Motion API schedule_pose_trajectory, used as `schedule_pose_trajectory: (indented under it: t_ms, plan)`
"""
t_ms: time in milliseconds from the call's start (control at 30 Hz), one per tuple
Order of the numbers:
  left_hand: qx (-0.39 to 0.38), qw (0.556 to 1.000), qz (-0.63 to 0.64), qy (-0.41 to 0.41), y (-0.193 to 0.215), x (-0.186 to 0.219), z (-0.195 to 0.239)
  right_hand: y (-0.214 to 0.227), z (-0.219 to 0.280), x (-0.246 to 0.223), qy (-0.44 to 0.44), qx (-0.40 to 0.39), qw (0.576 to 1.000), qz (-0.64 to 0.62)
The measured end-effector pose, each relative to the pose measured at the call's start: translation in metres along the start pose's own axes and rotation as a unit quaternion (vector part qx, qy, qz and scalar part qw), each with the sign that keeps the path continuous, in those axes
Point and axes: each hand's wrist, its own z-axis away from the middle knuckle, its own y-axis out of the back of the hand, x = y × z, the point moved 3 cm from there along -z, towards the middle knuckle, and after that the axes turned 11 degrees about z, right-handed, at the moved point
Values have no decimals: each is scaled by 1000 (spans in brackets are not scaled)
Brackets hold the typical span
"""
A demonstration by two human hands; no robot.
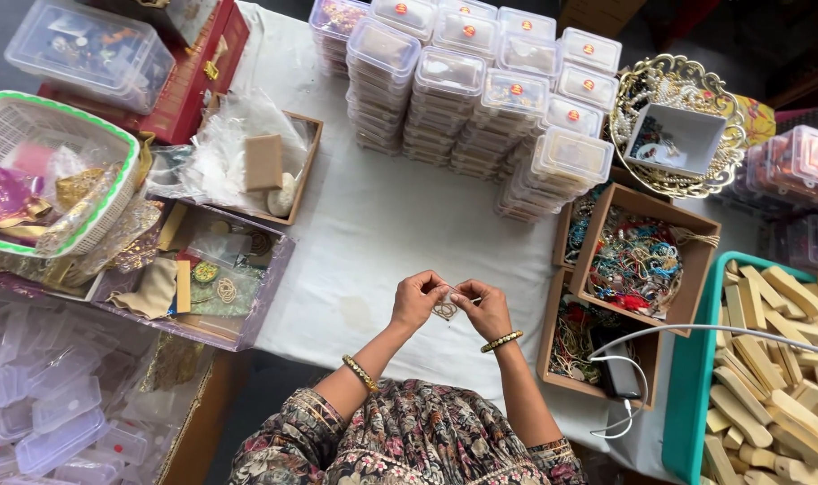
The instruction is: The person picks up small jewelry items from a box and places them into clear plastic bags. They then wrap the bags in patterned paper and place them into small plastic containers, which are stacked on the table. The person repeats this process with different jewelry items throughout the video.
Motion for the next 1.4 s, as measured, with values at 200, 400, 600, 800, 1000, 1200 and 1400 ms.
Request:
schedule_pose_trajectory:
  t_ms: [200,400,600,800,1000,1200,1400]
  plan:
    - [-6,1000,19,21,11,-6,2,-12,-2,-14,17,5,999,49]
    - [-21,998,32,47,30,-3,3,-27,-7,-21,2,-28,999,30]
    - [23,997,-47,48,51,6,3,-51,-20,1,-39,-54,997,-38]
    - [21,996,-58,65,88,-13,-4,-67,-34,16,-64,-112,988,-79]
    - [16,985,-141,98,92,-4,0,-83,-35,-3,-59,-134,978,-152]
    - [1,970,-240,27,88,21,-4,-65,-28,-37,-12,-74,994,-80]
    - [27,937,-343,-53,71,41,3,-58,-22,-25,-46,-30,996,70]
